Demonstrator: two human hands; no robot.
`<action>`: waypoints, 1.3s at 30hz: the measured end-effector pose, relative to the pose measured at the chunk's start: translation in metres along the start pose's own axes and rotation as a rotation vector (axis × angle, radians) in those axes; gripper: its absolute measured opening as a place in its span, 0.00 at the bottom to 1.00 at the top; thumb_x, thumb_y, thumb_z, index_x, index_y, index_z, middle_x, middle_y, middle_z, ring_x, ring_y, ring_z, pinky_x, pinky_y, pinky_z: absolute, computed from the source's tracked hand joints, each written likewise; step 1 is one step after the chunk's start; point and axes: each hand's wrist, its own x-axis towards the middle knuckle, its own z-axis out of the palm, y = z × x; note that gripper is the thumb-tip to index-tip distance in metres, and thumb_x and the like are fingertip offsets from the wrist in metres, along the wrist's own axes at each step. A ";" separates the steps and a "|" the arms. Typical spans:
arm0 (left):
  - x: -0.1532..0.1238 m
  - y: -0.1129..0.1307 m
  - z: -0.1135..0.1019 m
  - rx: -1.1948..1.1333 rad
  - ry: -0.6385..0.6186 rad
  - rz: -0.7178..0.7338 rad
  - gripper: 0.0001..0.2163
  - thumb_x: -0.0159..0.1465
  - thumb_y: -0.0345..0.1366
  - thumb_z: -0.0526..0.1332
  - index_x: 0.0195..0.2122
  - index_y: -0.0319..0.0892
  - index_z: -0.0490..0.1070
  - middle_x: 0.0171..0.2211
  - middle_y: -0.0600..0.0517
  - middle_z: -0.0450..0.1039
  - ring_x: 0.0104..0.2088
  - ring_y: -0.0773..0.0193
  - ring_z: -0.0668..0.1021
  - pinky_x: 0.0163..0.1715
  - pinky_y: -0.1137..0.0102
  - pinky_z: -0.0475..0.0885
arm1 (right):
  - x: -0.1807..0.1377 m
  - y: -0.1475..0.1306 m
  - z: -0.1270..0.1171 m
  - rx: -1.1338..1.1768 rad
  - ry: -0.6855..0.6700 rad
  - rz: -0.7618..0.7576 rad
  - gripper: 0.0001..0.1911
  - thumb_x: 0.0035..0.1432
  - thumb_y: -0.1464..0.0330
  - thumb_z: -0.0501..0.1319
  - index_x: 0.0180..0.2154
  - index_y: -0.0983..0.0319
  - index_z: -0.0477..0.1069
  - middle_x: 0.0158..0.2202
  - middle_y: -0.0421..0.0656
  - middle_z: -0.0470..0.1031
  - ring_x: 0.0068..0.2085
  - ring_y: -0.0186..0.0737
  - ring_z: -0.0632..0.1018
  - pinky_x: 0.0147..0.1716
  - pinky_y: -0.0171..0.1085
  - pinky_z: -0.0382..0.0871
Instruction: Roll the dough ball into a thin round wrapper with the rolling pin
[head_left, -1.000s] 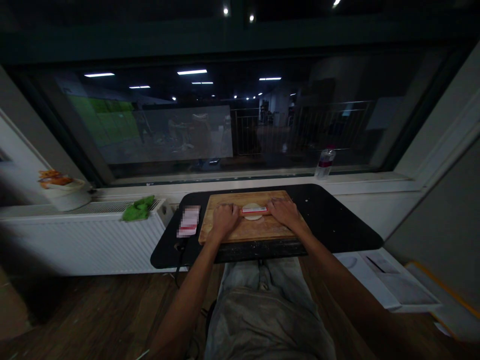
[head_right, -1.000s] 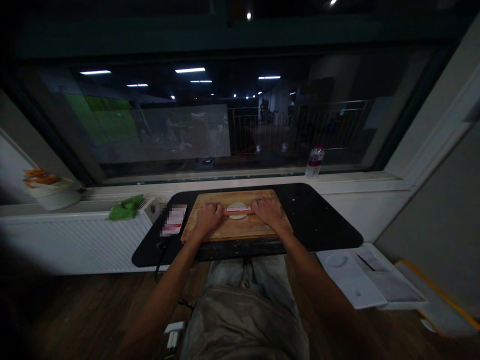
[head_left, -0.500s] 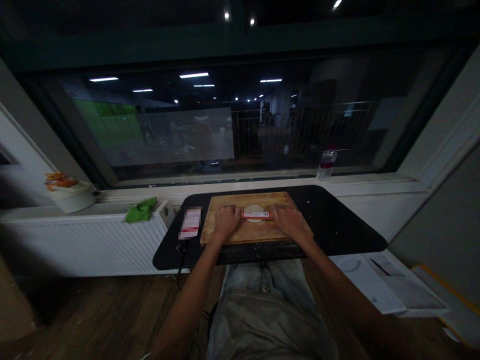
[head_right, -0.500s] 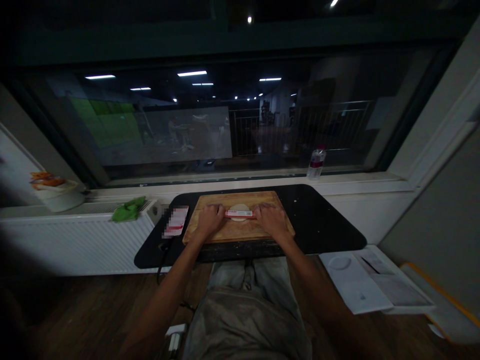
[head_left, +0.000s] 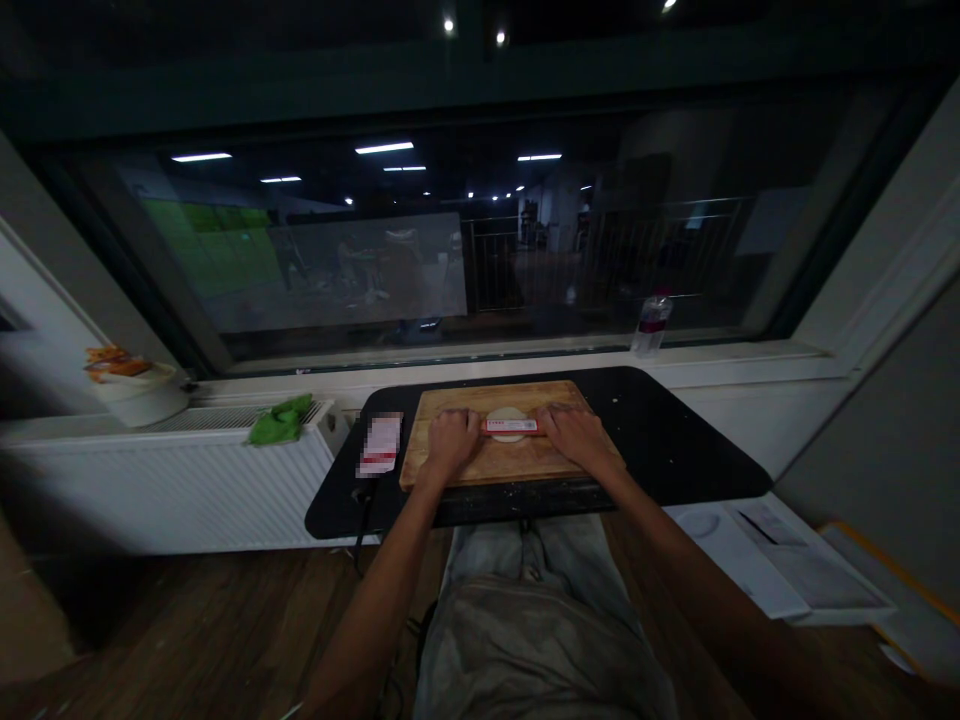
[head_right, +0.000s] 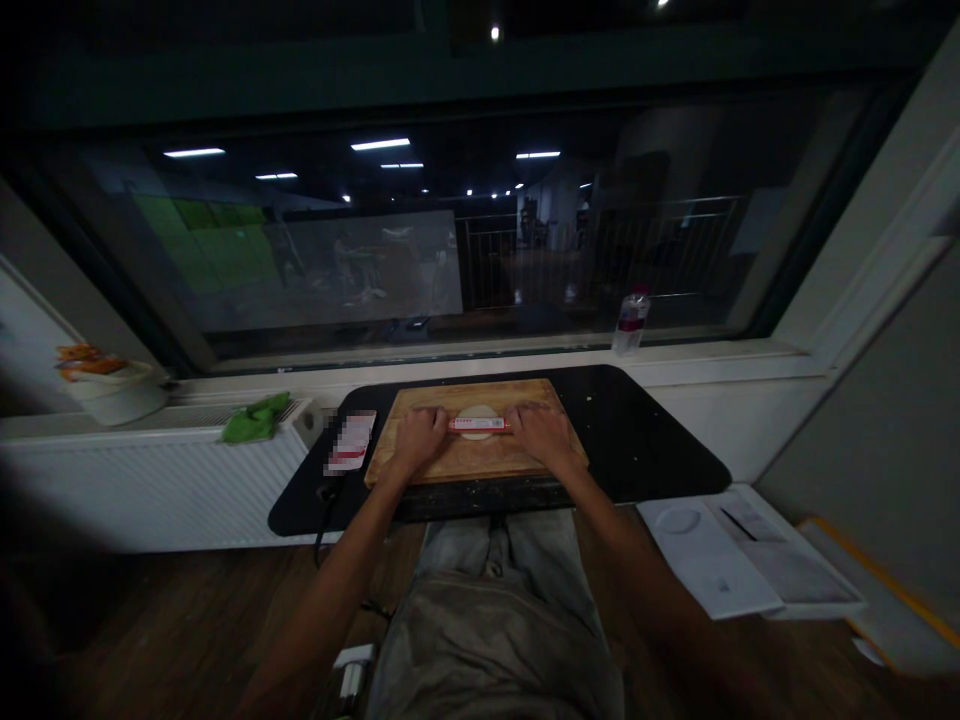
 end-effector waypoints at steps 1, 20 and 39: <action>0.000 0.000 0.000 0.007 -0.007 0.006 0.23 0.82 0.39 0.47 0.50 0.41 0.85 0.53 0.38 0.85 0.53 0.49 0.84 0.52 0.61 0.74 | 0.003 0.001 0.000 0.003 0.001 -0.003 0.29 0.83 0.61 0.42 0.58 0.62 0.81 0.62 0.53 0.83 0.61 0.52 0.83 0.58 0.42 0.73; -0.002 0.001 -0.002 0.117 -0.058 0.094 0.19 0.82 0.37 0.49 0.55 0.41 0.80 0.55 0.36 0.82 0.54 0.46 0.83 0.52 0.57 0.75 | 0.058 0.020 0.018 -0.019 -0.030 -0.121 0.30 0.82 0.63 0.43 0.58 0.58 0.83 0.63 0.50 0.83 0.63 0.54 0.81 0.68 0.48 0.65; -0.002 0.004 -0.005 -0.013 -0.012 -0.009 0.23 0.82 0.40 0.47 0.50 0.42 0.85 0.53 0.39 0.85 0.52 0.51 0.84 0.52 0.62 0.75 | 0.015 0.003 0.004 -0.016 -0.018 -0.012 0.30 0.83 0.62 0.41 0.60 0.60 0.81 0.64 0.52 0.82 0.61 0.52 0.83 0.58 0.44 0.74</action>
